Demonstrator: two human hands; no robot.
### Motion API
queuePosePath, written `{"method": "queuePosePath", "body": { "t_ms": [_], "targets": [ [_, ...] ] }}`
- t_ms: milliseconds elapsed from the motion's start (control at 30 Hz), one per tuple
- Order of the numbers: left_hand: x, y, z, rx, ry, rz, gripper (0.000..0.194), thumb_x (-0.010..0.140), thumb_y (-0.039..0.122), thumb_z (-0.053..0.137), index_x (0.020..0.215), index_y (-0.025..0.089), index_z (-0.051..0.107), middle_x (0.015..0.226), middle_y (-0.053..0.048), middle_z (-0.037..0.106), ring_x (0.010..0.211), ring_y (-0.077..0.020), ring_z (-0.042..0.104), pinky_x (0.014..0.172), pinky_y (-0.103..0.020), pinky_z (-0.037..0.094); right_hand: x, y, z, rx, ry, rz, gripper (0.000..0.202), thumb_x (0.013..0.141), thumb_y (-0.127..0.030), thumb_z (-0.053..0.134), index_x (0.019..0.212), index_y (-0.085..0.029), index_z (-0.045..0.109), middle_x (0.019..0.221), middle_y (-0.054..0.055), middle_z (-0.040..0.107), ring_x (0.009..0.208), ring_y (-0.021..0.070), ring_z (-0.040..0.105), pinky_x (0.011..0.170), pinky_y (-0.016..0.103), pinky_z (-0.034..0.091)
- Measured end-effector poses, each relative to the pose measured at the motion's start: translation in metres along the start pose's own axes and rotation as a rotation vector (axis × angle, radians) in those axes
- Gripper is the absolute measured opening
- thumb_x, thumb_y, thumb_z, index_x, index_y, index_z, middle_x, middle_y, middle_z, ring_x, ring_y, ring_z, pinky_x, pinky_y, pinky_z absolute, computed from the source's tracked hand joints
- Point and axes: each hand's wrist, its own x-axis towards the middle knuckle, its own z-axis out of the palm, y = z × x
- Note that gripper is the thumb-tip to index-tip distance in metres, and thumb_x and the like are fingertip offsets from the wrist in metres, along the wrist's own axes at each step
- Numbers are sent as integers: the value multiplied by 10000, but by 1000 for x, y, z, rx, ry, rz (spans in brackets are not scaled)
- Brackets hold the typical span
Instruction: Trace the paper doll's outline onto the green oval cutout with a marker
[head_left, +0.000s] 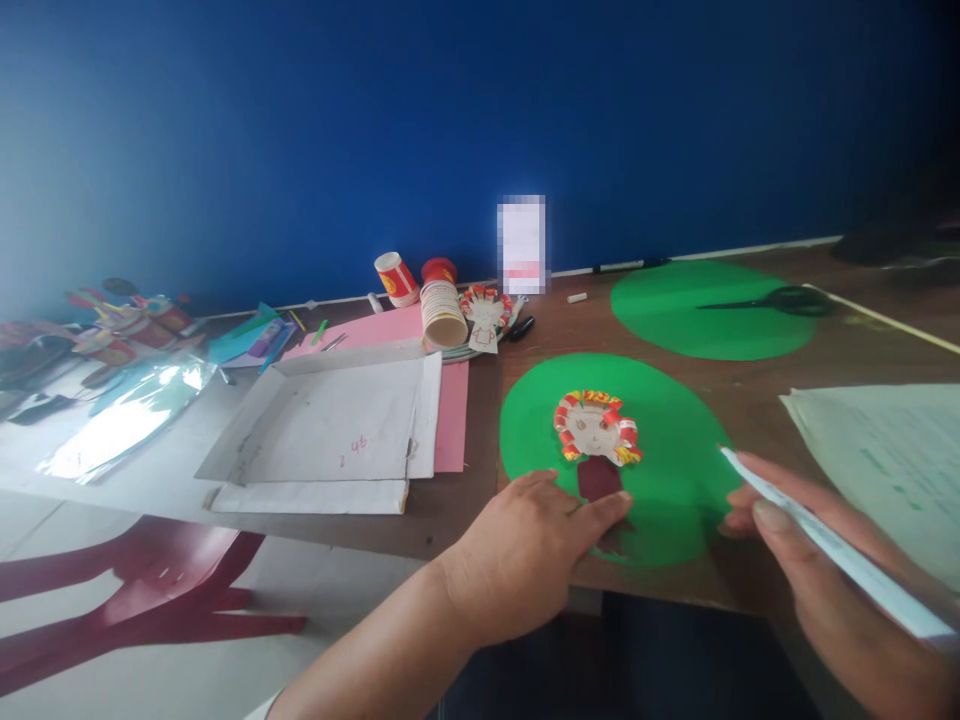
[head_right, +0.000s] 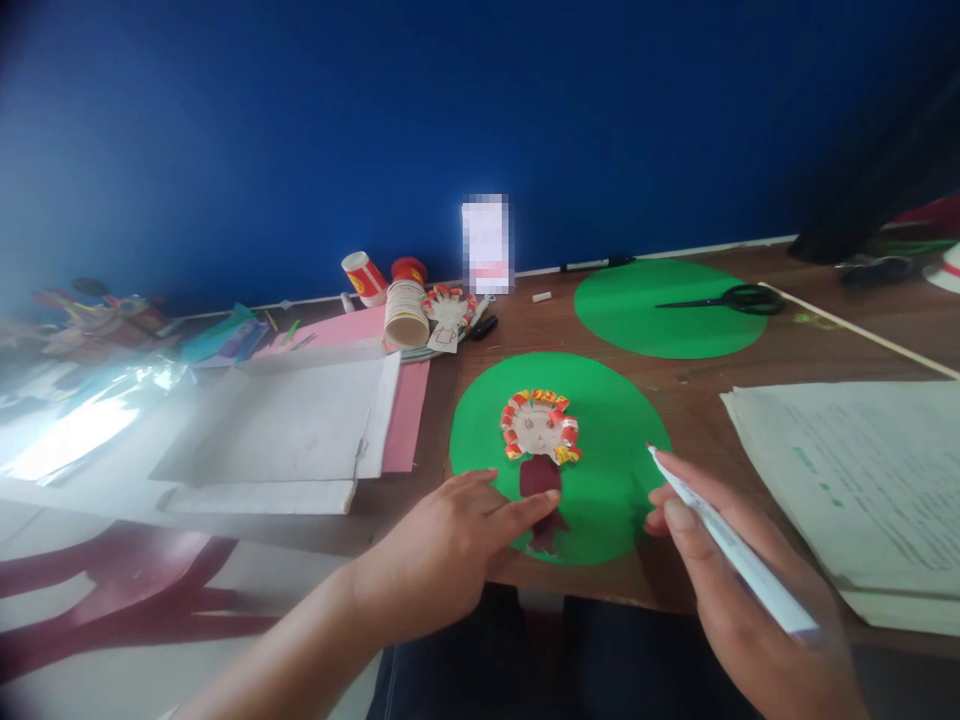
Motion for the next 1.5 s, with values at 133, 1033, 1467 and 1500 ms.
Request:
{"method": "queuePosePath", "body": {
  "t_ms": [133,1033,1467,1500],
  "targets": [
    [-3,0,7,4,41,43,529,981,51,536,1495,163,579,1075,-72,781,1026,-236,722,1095,-468,540,-3,-22,-2,50,5,111,430,1026,-575,565,1330,-327,740,1005,11,820,957,257,807,822,311,664],
    [-3,5,16,114,125,84,278,1026,147,590,1256,190,740,1495,-58,672,1405,-264,579,1155,-430,514,-4,-28,7,-2,13,-208,310,1041,-418,587,1308,-331,719,1189,20,805,1002,240,793,875,353,647],
    [-2,1,31,49,148,75,257,1071,139,547,1302,170,654,1286,-25,773,1273,-203,684,1272,-416,398,-3,-25,4,43,5,-183,206,1018,-471,605,1089,-336,744,954,-10,809,746,194,770,760,314,658],
    [0,1,31,48,163,72,263,1069,142,551,1313,167,645,1252,-29,779,1233,-204,698,1259,-414,413,-3,-27,5,43,15,-183,212,1018,-476,602,1083,-334,745,948,-11,810,746,192,773,770,310,660]
  ]
}}
